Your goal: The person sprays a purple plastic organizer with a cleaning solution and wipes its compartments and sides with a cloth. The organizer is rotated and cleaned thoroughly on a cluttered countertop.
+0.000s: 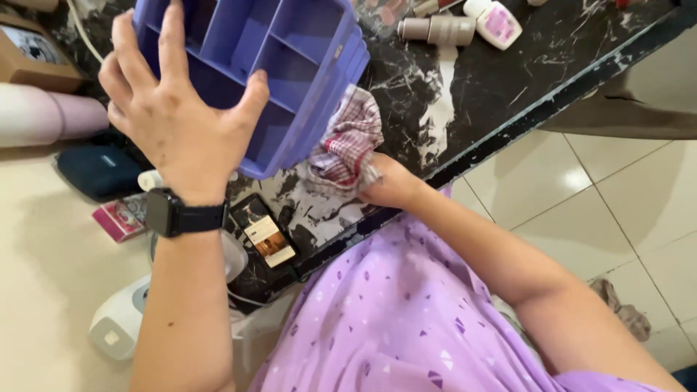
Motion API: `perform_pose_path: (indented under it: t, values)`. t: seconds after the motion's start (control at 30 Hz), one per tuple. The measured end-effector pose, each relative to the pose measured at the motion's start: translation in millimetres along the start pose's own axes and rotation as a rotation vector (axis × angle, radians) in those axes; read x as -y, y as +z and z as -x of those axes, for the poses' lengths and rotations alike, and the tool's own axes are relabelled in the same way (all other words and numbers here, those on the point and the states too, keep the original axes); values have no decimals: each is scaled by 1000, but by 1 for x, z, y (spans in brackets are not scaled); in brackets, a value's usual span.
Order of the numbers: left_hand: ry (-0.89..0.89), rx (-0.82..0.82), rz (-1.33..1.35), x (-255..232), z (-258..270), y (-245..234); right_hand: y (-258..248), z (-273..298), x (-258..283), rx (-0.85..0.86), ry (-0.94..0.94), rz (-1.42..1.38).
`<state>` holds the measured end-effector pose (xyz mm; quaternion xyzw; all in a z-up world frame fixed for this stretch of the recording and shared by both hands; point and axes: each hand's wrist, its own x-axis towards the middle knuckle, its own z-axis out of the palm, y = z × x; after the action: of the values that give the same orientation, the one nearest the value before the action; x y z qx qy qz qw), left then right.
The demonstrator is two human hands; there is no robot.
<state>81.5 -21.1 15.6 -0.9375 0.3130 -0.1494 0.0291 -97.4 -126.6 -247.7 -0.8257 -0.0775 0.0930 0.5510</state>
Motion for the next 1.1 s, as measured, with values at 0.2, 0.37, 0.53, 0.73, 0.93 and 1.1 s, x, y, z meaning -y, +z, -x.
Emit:
perform_pose_path:
  t: [0.2,0.37,0.53,0.73,0.93,1.1]
  values:
    - [20,8,-2,-2,2,-2,-54,-24,34,-107,-299,500]
    - [9,51,10,0,4,-6,-118,-52,40,-66,376,430]
    - [-62,19,15,-14,-1,-1,-82,-54,101,38,489,211]
    - [24,-18,44,-1,0,-1,-34,-28,70,44,146,197]
    - [412,113,308,36,-32,-8,-92,49,48,-135,-176,-159]
    - [475,491,239,33,-59,-42,-129,93,27,-198,-79,-674]
